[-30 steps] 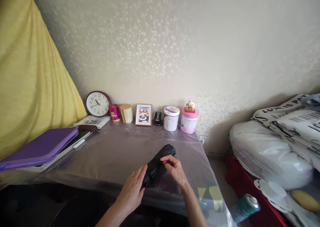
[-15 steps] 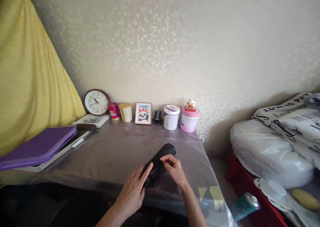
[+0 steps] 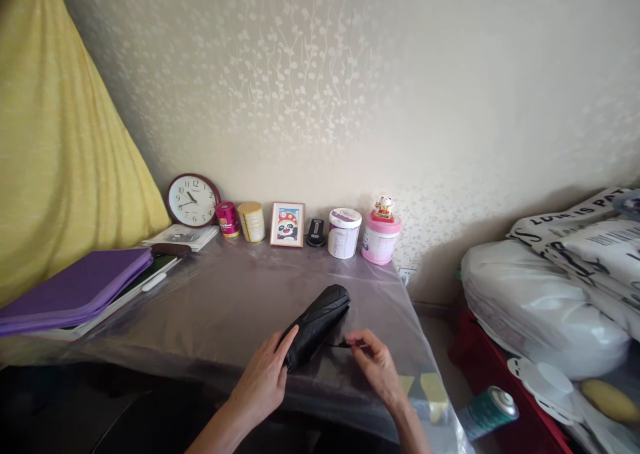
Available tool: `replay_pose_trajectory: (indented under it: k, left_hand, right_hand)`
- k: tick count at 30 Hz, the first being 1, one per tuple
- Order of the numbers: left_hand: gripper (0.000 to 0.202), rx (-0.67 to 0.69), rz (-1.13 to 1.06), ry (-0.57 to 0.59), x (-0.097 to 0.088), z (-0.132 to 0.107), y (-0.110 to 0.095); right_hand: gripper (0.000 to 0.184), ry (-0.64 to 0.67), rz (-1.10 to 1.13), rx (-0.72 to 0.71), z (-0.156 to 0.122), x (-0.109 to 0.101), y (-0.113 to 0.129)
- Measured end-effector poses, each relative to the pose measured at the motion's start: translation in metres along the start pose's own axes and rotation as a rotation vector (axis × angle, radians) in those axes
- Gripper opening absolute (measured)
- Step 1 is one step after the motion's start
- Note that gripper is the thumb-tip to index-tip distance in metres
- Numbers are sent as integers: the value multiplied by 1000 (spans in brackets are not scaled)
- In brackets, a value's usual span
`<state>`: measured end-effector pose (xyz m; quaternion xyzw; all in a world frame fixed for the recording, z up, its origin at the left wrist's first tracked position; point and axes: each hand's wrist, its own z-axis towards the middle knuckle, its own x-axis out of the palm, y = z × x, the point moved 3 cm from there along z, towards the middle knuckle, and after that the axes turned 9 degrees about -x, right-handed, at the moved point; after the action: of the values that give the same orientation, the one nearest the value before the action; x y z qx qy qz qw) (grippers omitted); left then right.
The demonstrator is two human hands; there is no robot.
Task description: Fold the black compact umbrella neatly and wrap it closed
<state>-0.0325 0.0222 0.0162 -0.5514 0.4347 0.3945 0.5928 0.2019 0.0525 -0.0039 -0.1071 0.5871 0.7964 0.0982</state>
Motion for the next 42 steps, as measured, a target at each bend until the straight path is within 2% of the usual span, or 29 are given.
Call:
replay_pose_trajectory:
  k: [4, 8, 12, 16, 19, 31, 34, 37, 39, 42]
  left_hand:
    - [73, -3, -42, -6, -1, 3, 3]
    - [71, -49, -50, 9, -1, 8, 7]
    - [66, -118, -83, 19, -2, 13, 14]
    - [61, -192, -217, 100, -3, 20, 27]
    - [56, -223, -267, 108, -5, 26, 37]
    - [44, -246, -235, 91, -11, 34, 44]
    - [39, -316, -176, 94, -17, 40, 50]
    - [45, -408, -75, 5, -23, 35, 51]
    - [51, -366, 13, -76, -25, 28, 47]
    - [65, -149, 168, -124, -19, 21, 42]
  right_hand:
    - [35, -163, 9, 88, -7, -20, -27]
    - [41, -266, 146, 149, -7, -24, -32]
    - [40, -276, 163, 147, -7, -23, -27]
    - [39, -252, 169, 154, -9, -23, -28]
    - [40, -239, 166, 156, -10, -23, -32]
    - [39, -173, 40, 100, -13, -19, -42]
    - [39, -179, 25, 95, -13, -20, -40]
    - [39, -191, 9, 83, -14, -20, -37]
    - [37, -194, 3, 65, -14, -19, -35]
    - [35, -191, -10, 49, -14, -19, -32]
